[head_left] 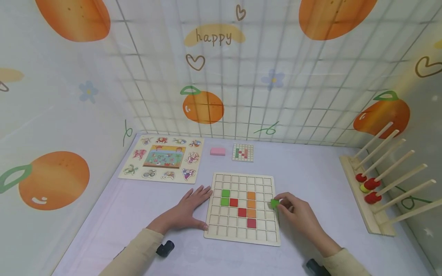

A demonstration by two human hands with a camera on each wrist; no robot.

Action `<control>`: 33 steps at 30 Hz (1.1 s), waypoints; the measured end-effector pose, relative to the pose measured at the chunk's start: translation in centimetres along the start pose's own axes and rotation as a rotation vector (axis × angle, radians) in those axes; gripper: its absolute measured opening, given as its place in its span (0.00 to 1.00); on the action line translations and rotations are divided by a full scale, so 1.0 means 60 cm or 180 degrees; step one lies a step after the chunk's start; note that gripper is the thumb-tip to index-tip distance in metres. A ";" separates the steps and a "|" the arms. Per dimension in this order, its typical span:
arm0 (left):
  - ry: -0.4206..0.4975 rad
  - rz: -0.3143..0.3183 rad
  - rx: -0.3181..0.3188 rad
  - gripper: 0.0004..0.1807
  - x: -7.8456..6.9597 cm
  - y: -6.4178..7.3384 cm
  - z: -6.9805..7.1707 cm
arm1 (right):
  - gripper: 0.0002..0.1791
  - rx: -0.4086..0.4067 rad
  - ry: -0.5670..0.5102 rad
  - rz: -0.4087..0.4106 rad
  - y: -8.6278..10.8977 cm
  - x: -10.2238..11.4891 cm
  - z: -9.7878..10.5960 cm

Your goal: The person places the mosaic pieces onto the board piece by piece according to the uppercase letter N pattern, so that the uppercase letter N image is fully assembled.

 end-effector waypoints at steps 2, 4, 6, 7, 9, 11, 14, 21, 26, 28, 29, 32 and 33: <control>-0.0001 -0.0002 0.0002 0.64 0.000 0.000 0.000 | 0.14 -0.0002 -0.0007 0.0044 -0.001 0.008 -0.004; -0.0004 -0.0003 0.0001 0.64 0.000 0.000 -0.001 | 0.14 0.0006 -0.0031 0.0099 -0.002 0.017 -0.009; -0.0012 -0.0009 -0.0002 0.64 0.001 -0.001 -0.001 | 0.14 0.0025 -0.0055 0.0142 -0.004 0.025 -0.016; -0.0017 -0.0008 -0.0001 0.64 0.002 -0.001 -0.001 | 0.14 0.0040 -0.0078 0.0163 -0.004 0.029 -0.019; -0.0025 -0.0018 -0.0004 0.64 0.002 -0.001 -0.002 | 0.14 0.0073 -0.0112 0.0185 -0.006 0.038 -0.027; -0.0033 -0.0027 -0.0004 0.64 0.004 -0.001 -0.003 | 0.14 0.0118 -0.0143 0.0193 -0.008 0.046 -0.036; -0.0028 -0.0038 -0.0003 0.64 0.004 -0.002 -0.003 | 0.13 0.0176 -0.0189 0.0212 -0.009 0.060 -0.047; -0.0003 -0.0042 0.0006 0.64 0.003 -0.003 -0.003 | 0.13 0.0234 -0.0242 0.0392 -0.012 0.093 -0.073; 0.0000 -0.0035 0.0002 0.64 0.004 -0.003 -0.003 | 0.12 0.0274 -0.0242 0.0560 -0.013 0.116 -0.092; 0.0007 -0.0036 0.0003 0.64 0.004 -0.003 -0.003 | 0.12 0.0292 -0.0264 0.0598 -0.013 0.124 -0.100; 0.0008 -0.0035 0.0005 0.64 0.004 -0.003 -0.004 | 0.12 0.0299 -0.0252 0.0625 -0.013 0.128 -0.104; 0.0001 -0.0040 0.0012 0.64 0.004 -0.003 -0.004 | 0.12 0.0321 -0.0217 0.0712 -0.014 0.143 -0.114; 0.0000 -0.0042 0.0013 0.64 0.004 -0.004 -0.004 | 0.12 0.0329 -0.0191 0.0741 -0.014 0.147 -0.118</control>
Point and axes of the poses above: each hand's wrist, its own y-axis away from the middle knuckle, its own z-axis out of the back of the hand, x = y × z, the point moved 10 cm from there along -y, towards the middle knuckle
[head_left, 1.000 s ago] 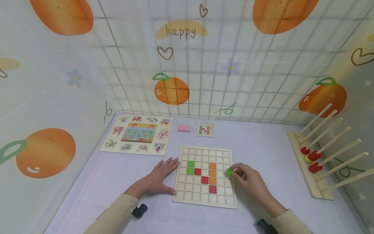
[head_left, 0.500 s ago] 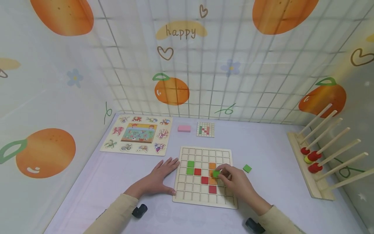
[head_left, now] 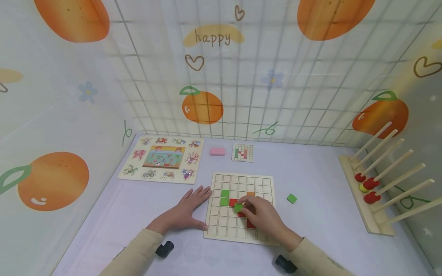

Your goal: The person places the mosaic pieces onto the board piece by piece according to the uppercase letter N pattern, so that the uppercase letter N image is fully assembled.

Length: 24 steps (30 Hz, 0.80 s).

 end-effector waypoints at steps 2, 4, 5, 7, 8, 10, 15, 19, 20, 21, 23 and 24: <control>-0.0009 -0.0001 0.0004 0.64 0.000 0.000 0.000 | 0.12 0.0039 0.0047 0.0076 -0.004 0.008 -0.008; -0.0007 -0.0008 0.0006 0.64 -0.001 0.000 0.000 | 0.12 0.0072 0.0083 0.0137 -0.007 0.015 -0.015; -0.0008 -0.0012 0.0007 0.64 -0.001 -0.001 0.000 | 0.12 0.0089 0.0100 0.0162 -0.008 0.018 -0.019; -0.0011 -0.0019 0.0011 0.64 -0.001 -0.001 0.000 | 0.11 0.0105 0.0112 0.0221 -0.012 0.025 -0.026; -0.0006 -0.0027 0.0010 0.64 -0.001 -0.001 0.000 | 0.11 0.0102 0.0123 0.0241 -0.013 0.028 -0.028; 0.0000 -0.0031 0.0010 0.64 -0.001 -0.001 0.000 | 0.11 0.0103 0.0120 0.0295 -0.016 0.035 -0.033; 0.0008 -0.0027 0.0001 0.64 0.001 -0.001 0.001 | 0.10 0.0129 0.0202 0.0343 -0.024 0.047 -0.044; -0.0001 -0.0019 -0.0003 0.64 0.000 0.000 0.001 | 0.09 0.0196 0.0263 0.0315 -0.029 0.049 -0.055; -0.0004 -0.0017 -0.0004 0.64 0.000 0.000 0.002 | 0.08 0.0212 0.0267 0.0312 -0.030 0.050 -0.057; -0.0009 -0.0018 -0.0003 0.64 0.000 0.000 0.002 | 0.08 0.0223 0.0273 0.0303 -0.030 0.050 -0.059; -0.0005 -0.0023 -0.0006 0.64 -0.001 0.001 0.002 | 0.08 0.0237 0.0278 0.0303 -0.032 0.050 -0.063; -0.0005 -0.0024 -0.0007 0.64 -0.001 0.001 0.002 | 0.08 0.0237 0.0279 0.0308 -0.033 0.050 -0.064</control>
Point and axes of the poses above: each hand's wrist, its own y-axis away from the middle knuckle, its own z-axis out of the back of the hand, x = y × z, the point moved 10 cm from there along -y, towards the middle knuckle
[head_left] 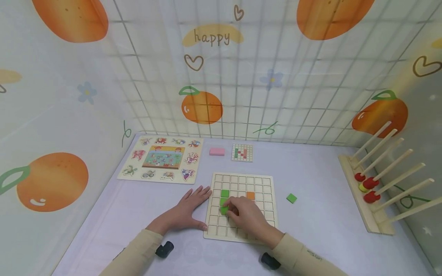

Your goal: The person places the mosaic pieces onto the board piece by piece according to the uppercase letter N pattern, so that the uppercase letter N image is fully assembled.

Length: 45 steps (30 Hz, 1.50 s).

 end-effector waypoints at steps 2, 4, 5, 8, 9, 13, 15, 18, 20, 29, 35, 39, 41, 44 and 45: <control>0.0000 -0.0011 -0.0003 0.64 -0.001 0.000 0.000 | 0.08 -0.0001 0.0003 0.0013 -0.002 0.001 -0.002; 0.0000 -0.0019 -0.0007 0.64 -0.001 0.000 0.000 | 0.07 -0.0002 -0.0002 0.0028 -0.003 0.003 -0.003; -0.0002 -0.0023 -0.0006 0.64 -0.001 0.000 0.000 | 0.07 0.0005 -0.0001 0.0036 -0.004 0.004 -0.005; -0.0004 -0.0023 -0.0004 0.64 0.000 0.000 -0.001 | 0.07 0.0039 0.0026 0.0016 -0.005 0.005 -0.009; -0.0003 -0.0023 -0.0004 0.64 0.001 -0.001 -0.001 | 0.07 0.0045 0.0044 0.0014 -0.005 0.006 -0.010; 0.0000 -0.0028 -0.0004 0.64 0.002 -0.001 -0.001 | 0.08 0.0036 0.0143 0.0005 -0.005 0.007 -0.011; 0.0006 -0.0033 -0.0005 0.64 0.002 -0.001 -0.001 | 0.09 0.0001 0.0186 0.0022 -0.004 0.009 -0.011; 0.0006 -0.0033 -0.0007 0.64 0.002 0.000 -0.001 | 0.09 -0.0069 0.0256 0.0044 -0.004 0.010 -0.009; 0.0001 -0.0026 -0.0006 0.64 0.002 0.000 -0.001 | 0.09 -0.0108 0.0290 0.0055 -0.004 0.010 -0.008; 0.0001 -0.0012 0.0016 0.64 -0.002 -0.001 0.000 | 0.09 -0.0089 0.0433 0.0069 -0.002 0.011 -0.010; -0.0022 -0.0004 0.0021 0.64 -0.001 -0.001 -0.001 | 0.08 -0.0129 0.0478 0.0167 -0.001 0.013 -0.008; -0.0010 -0.0014 0.0016 0.64 -0.003 0.000 0.000 | 0.07 -0.0121 0.0489 0.0162 -0.001 0.011 -0.010; -0.0006 -0.0020 0.0015 0.64 -0.004 0.000 0.001 | 0.07 -0.0118 0.0495 0.0156 -0.002 0.011 -0.010; -0.0008 -0.0022 0.0012 0.64 -0.004 0.000 0.001 | 0.08 -0.0122 0.0500 0.0147 -0.002 0.011 -0.009; -0.0005 -0.0023 0.0011 0.64 -0.003 0.000 0.001 | 0.08 -0.0124 0.0498 0.0143 -0.002 0.011 -0.008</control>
Point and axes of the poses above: each hand's wrist, its own y-axis away from the middle knuckle, its own z-axis out of the back of the hand, x = y × z, the point moved 10 cm from there along -y, towards the middle knuckle
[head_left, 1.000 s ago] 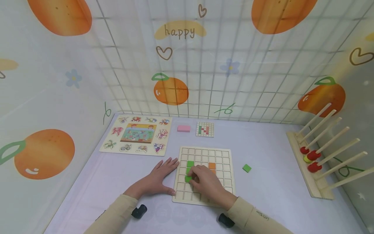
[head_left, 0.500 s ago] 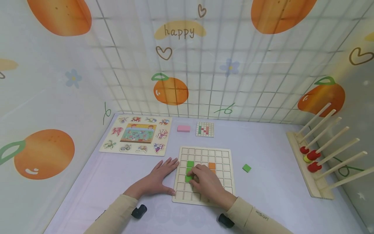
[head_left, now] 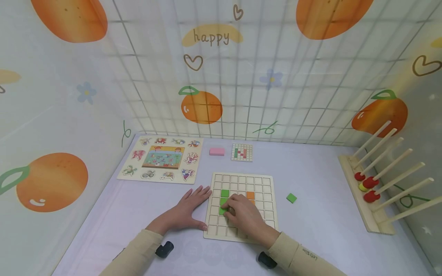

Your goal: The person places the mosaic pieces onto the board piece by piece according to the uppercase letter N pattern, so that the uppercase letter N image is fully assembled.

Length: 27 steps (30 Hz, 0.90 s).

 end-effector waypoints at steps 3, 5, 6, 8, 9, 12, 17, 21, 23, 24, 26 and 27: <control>-0.0011 0.0005 0.0001 0.64 0.001 0.000 0.000 | 0.08 0.0000 -0.0005 -0.0016 0.000 0.001 0.002; -0.0020 0.0005 -0.0001 0.64 0.001 0.000 -0.001 | 0.08 0.0008 -0.0013 -0.0031 0.001 0.000 0.003; -0.0027 0.0007 -0.0002 0.64 0.001 0.000 -0.001 | 0.08 0.0011 -0.0011 -0.0036 0.001 0.000 0.003; -0.0034 0.0006 -0.0005 0.64 0.002 0.000 -0.002 | 0.08 0.0020 -0.0020 -0.0053 0.002 -0.001 0.004; -0.0029 0.0006 -0.0007 0.64 0.002 -0.001 -0.002 | 0.08 0.0019 -0.0032 -0.0061 0.002 -0.001 0.005; -0.0023 0.0000 -0.0016 0.64 0.004 -0.001 -0.002 | 0.07 0.0012 -0.0094 -0.0089 0.002 -0.002 0.008; -0.0037 -0.0003 -0.0016 0.65 0.008 -0.002 -0.005 | 0.06 -0.0001 -0.0187 -0.0118 0.005 -0.006 0.013; -0.0048 0.0025 -0.0002 0.65 0.011 -0.002 -0.006 | 0.07 -0.0011 -0.0244 -0.0146 0.010 -0.011 0.020; -0.0030 0.0027 -0.0004 0.65 0.010 -0.002 -0.005 | 0.07 -0.0018 -0.0255 -0.0192 0.015 -0.017 0.025; -0.0020 0.0031 -0.0001 0.65 0.009 -0.002 -0.005 | 0.07 -0.0022 -0.0257 -0.0221 0.017 -0.020 0.027; -0.0008 0.0037 0.0004 0.65 0.007 -0.001 -0.004 | 0.07 -0.0037 -0.0258 -0.0279 0.022 -0.027 0.032; -0.0006 0.0043 0.0008 0.65 0.006 -0.001 -0.003 | 0.06 -0.0051 -0.0257 -0.0303 0.024 -0.031 0.035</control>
Point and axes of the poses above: each hand's wrist, its own y-axis away from the middle knuckle, its own z-axis out of the back of the hand, x = y × z, the point moved 10 cm from there along -y, towards the middle knuckle
